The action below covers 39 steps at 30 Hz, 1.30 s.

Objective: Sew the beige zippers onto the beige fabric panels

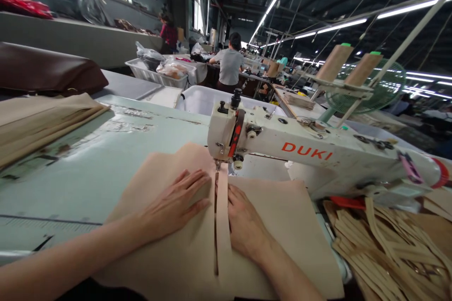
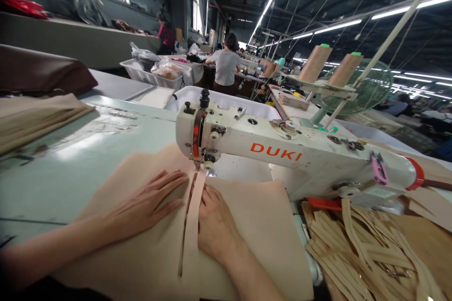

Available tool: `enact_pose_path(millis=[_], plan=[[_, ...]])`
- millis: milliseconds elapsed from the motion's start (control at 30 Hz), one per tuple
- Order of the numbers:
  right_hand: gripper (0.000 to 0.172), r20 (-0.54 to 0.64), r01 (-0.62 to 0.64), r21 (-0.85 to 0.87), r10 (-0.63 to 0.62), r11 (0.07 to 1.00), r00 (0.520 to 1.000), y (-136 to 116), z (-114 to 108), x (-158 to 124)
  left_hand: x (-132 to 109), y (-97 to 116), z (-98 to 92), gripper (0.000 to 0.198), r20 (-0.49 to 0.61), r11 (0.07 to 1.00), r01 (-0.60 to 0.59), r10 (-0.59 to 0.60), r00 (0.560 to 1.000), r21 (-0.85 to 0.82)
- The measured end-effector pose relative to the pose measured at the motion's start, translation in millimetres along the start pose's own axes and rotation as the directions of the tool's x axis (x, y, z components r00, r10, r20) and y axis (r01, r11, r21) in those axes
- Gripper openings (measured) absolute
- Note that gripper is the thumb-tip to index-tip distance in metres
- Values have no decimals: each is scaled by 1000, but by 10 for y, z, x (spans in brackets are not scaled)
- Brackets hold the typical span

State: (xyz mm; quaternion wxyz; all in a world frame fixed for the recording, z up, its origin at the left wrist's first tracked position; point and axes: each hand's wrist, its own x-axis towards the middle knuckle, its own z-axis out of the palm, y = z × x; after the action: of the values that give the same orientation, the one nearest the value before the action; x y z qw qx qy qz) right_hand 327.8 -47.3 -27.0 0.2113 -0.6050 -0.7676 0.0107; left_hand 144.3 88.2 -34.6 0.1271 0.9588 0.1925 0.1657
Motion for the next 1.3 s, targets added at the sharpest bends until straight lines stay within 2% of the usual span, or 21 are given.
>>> enact_pose_path(millis=[200,367,700,833,867,933,1000,1033,1067,1167,1300], plan=[[50,12,-50,31,50,998,999,-4,17,-6,-30,-91,25,54,69,995,-101,100,993,5],[49,0,-40,16,40,999,999,-2,21,-2,-106,-73,17,56,96,992,-125,123,988,19],[49,8,-48,8,48,999,999,-12,54,-1,-122,-25,9,52,62,989,-146,144,988,34],[52,26,-40,69,38,997,999,29,-18,14,-59,50,-47,50,37,989,-145,145,989,2],[48,18,-57,103,55,993,998,48,-58,23,-44,69,-60,49,42,990,-138,137,990,6],[40,-79,-157,159,172,975,982,81,-144,50,-23,98,-74,49,59,992,-127,125,990,24],[35,-218,-262,174,296,949,930,89,-202,79,-23,109,-67,49,70,991,-129,126,990,43],[34,-256,-277,155,309,948,916,83,-206,91,-30,107,-55,50,72,990,-134,130,989,50],[33,-254,-256,120,279,959,926,72,-191,101,-38,102,-39,51,71,989,-139,135,988,56],[39,-106,-124,-5,123,992,987,59,-53,120,-43,67,15,54,54,987,-148,144,988,68],[44,-28,-126,-99,124,987,992,177,123,151,62,2,62,57,22,984,-174,173,985,46]])
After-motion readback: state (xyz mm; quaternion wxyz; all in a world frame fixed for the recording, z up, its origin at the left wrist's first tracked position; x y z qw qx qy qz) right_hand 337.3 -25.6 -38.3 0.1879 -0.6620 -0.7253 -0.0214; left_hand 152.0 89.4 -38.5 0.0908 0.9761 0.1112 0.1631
